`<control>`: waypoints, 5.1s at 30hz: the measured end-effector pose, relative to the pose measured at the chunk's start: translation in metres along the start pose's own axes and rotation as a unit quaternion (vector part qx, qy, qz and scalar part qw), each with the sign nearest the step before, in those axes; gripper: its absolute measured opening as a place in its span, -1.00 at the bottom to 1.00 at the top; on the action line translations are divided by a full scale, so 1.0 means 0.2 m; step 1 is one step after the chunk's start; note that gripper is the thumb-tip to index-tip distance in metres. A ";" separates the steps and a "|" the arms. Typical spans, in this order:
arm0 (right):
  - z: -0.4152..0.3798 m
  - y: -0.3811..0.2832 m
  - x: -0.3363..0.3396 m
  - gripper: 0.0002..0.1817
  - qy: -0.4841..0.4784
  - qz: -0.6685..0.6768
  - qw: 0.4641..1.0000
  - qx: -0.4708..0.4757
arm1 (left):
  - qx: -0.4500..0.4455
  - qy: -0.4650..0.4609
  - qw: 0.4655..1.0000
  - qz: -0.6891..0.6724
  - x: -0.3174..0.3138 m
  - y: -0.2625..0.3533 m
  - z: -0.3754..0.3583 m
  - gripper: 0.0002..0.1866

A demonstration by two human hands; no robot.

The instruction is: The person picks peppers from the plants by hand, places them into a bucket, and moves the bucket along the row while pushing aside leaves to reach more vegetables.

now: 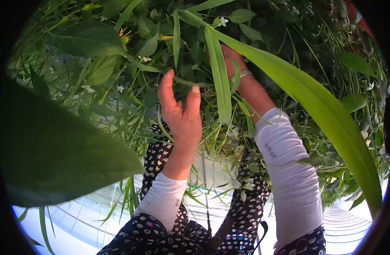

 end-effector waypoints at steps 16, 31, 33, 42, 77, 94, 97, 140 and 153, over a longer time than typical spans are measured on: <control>-0.56 -0.38 -0.36 -0.74 -0.166 0.127 0.978 -0.025 | 0.296 -0.094 0.901 -0.303 0.24 -0.30 0.13 -0.64; -0.47 0.34 0.27 -0.76 0.076 0.082 0.991 -0.069 | 0.348 -0.015 0.813 -0.466 0.41 -0.45 0.16 -0.80; -0.47 0.18 0.28 -0.83 0.006 0.142 0.981 -0.133 | 0.327 -0.033 0.782 -0.529 0.43 -0.47 0.16 -0.77; -0.65 -0.51 0.10 -0.75 0.032 0.111 0.982 0.151 | 0.306 0.085 0.780 -0.539 0.45 -0.49 0.01 -0.58; -0.66 -0.50 -0.18 -0.70 -0.102 -0.136 0.983 0.070 | 0.360 0.021 0.804 -0.474 0.32 -0.38 0.04 -0.57; -0.64 -0.35 0.32 -0.82 -0.006 0.447 0.889 -0.100 | 0.354 -0.113 0.786 -0.494 0.15 -0.49 0.11 -0.54; -0.46 -0.45 0.16 -0.66 0.016 0.205 0.973 -0.108 | 0.454 -0.063 0.870 -0.179 0.17 -0.33 0.13 -0.69; -0.89 -0.18 0.01 -0.63 -0.104 0.723 0.675 -0.106 | 0.388 -0.120 0.775 -0.485 0.51 -0.67 0.12 -0.74; -0.17 -0.32 -0.10 -0.82 -0.115 0.372 0.916 -0.098 | 0.365 -0.049 0.818 -0.441 0.41 -0.52 0.16 -0.74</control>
Point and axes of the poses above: each hand's wrist, its own z-axis towards the middle knuckle, its own x-axis out of the back of the hand, y = z × x, the point moved 5 cm from there along z, towards the middle knuckle, and after that the axes turned 10 degrees about -x, right-handed, at the moved point
